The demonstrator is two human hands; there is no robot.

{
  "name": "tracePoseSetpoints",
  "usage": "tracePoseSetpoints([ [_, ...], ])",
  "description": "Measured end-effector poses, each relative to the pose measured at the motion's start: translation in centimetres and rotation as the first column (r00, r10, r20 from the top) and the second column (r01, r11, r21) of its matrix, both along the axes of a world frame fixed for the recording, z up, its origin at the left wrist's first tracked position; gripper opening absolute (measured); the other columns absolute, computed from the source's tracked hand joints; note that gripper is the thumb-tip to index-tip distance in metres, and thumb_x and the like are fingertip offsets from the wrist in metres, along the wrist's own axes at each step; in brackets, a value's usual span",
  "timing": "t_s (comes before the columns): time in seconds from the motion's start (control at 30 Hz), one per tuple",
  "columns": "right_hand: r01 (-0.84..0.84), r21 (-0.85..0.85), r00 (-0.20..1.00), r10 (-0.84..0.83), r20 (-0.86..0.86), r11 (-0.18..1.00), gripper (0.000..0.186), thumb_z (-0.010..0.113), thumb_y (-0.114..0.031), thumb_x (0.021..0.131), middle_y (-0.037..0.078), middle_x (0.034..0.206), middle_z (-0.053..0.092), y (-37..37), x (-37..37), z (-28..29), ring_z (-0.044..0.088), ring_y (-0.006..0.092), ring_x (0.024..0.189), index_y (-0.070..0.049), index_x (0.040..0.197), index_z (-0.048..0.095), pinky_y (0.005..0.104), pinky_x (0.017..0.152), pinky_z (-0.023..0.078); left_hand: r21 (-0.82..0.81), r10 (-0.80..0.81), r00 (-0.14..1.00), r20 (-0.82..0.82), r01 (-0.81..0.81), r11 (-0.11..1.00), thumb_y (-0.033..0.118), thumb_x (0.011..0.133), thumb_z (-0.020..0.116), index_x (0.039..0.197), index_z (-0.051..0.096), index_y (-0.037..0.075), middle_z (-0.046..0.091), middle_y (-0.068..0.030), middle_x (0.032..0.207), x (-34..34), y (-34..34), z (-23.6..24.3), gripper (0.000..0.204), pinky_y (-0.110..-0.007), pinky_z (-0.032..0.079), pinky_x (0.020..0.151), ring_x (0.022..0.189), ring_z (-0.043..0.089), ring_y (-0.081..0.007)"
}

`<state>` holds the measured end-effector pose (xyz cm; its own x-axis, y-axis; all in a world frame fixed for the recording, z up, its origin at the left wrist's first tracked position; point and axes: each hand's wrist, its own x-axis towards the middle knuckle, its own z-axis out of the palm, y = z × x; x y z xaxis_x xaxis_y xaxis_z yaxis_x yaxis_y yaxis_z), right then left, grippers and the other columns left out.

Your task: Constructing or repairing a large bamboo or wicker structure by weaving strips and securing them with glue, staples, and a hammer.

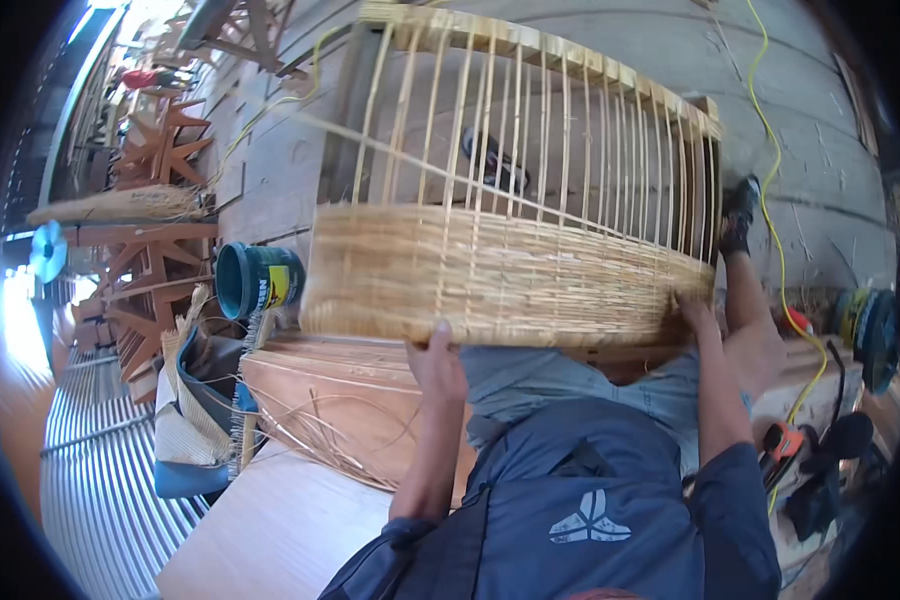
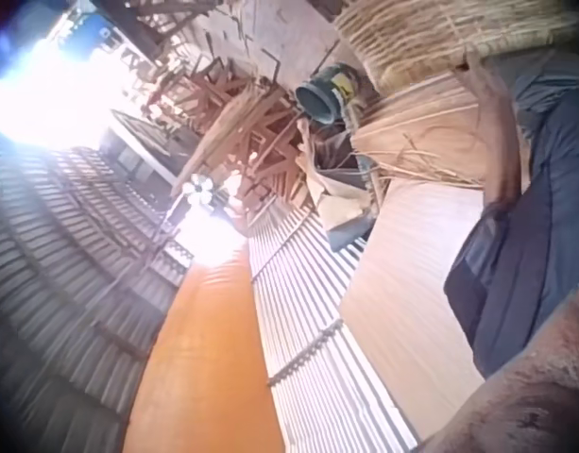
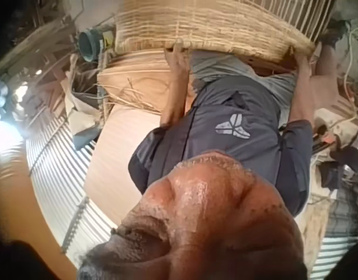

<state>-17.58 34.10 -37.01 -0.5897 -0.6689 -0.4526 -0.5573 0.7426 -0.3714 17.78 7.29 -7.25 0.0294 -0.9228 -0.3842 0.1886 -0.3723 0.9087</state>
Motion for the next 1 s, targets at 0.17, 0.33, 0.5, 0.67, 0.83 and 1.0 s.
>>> tracePoseSetpoints([
  [0.17,-0.367,-0.016,0.909,0.355,-0.218,0.93,0.028,0.039,-0.017,0.088,0.014,0.098,0.065,0.5,-2.4,-7.2,0.063,0.0262,0.09,-0.01,0.099,0.064,0.0382,0.08,0.049,0.071,-0.05,0.993,-0.103,0.058,0.996,0.0,0.083,0.059,0.122,0.04,-0.001,0.05,-0.0117,0.118,0.9,5.7,2.7,0.043,-0.039,0.043,0.096,0.108,0.051,-0.0222],
  [0.33,-0.238,0.293,0.966,0.195,0.167,0.926,0.037,0.039,-0.026,0.088,0.015,0.109,0.061,-2.2,-2.5,-0.4,0.058,0.0286,0.104,-0.007,0.107,0.064,0.0399,0.091,0.044,0.129,-0.17,0.985,0.001,0.169,0.977,0.008,0.087,0.057,0.123,0.039,-0.001,0.048,-0.0136,0.124,2.4,5.4,2.7,0.042,-0.039,0.043,0.096,0.11,0.051,-0.0236],
  [0.5,0.237,0.209,0.959,-0.263,0.109,0.949,0.033,0.047,-0.029,0.088,0.018,0.095,0.064,-5.3,-0.2,8.5,0.06,0.0344,0.093,-0.007,0.108,0.062,0.0425,0.082,0.047,0.579,-0.832,0.423,0.359,0.598,0.554,0.012,0.089,0.053,0.102,0.057,-0.002,0.062,-0.006,0.08,2.2,7.9,6.3,0.02,-0.025,0.047,0.065,0.074,0.059,-0.0131],
  [0.67,0.185,-0.406,0.972,-0.106,0.209,0.895,0.025,0.051,-0.022,0.089,0.016,0.101,0.061,-13.6,2.4,18.3,0.058,0.0341,0.094,-0.007,0.106,0.059,0.0403,0.084,0.047,0.196,-0.735,0.618,0.278,0.713,0.673,0.018,0.09,0.052,0.111,0.052,-0.001,0.056,-0.0064,0.092,-6.2,3.6,4.1,0.028,-0.025,0.046,0.068,0.077,0.054,-0.0115],
  [0.83,-0.181,-0.433,0.945,0.278,0.172,0.883,0.017,0.059,-0.019,0.082,0.012,0.099,0.06,-20.8,5.4,20.9,0.054,0.0318,0.099,-0.009,0.095,0.062,0.039,0.086,0.045,0.243,-0.482,0.862,-0.158,0.507,0.827,0.022,0.091,0.053,0.119,0.046,0.001,0.052,-0.0126,0.113,-11.6,-2.1,-0.6,0.035,-0.03,0.049,0.076,0.096,0.057,-0.0245],
  [1.0,-0.253,-0.391,0.89,0.371,0.265,0.885,0.018,0.059,-0.023,0.083,0.014,0.088,0.059,-20.9,3.2,24.0,0.057,0.0302,0.086,-0.008,0.091,0.06,0.0369,0.079,0.047,-0.09,-0.591,0.749,0.299,0.639,0.764,0.011,0.09,0.054,0.124,0.045,-0.001,0.051,-0.0119,0.119,-15.5,-1.8,-2.2,0.038,-0.029,0.045,0.087,0.102,0.055,-0.0198],
])
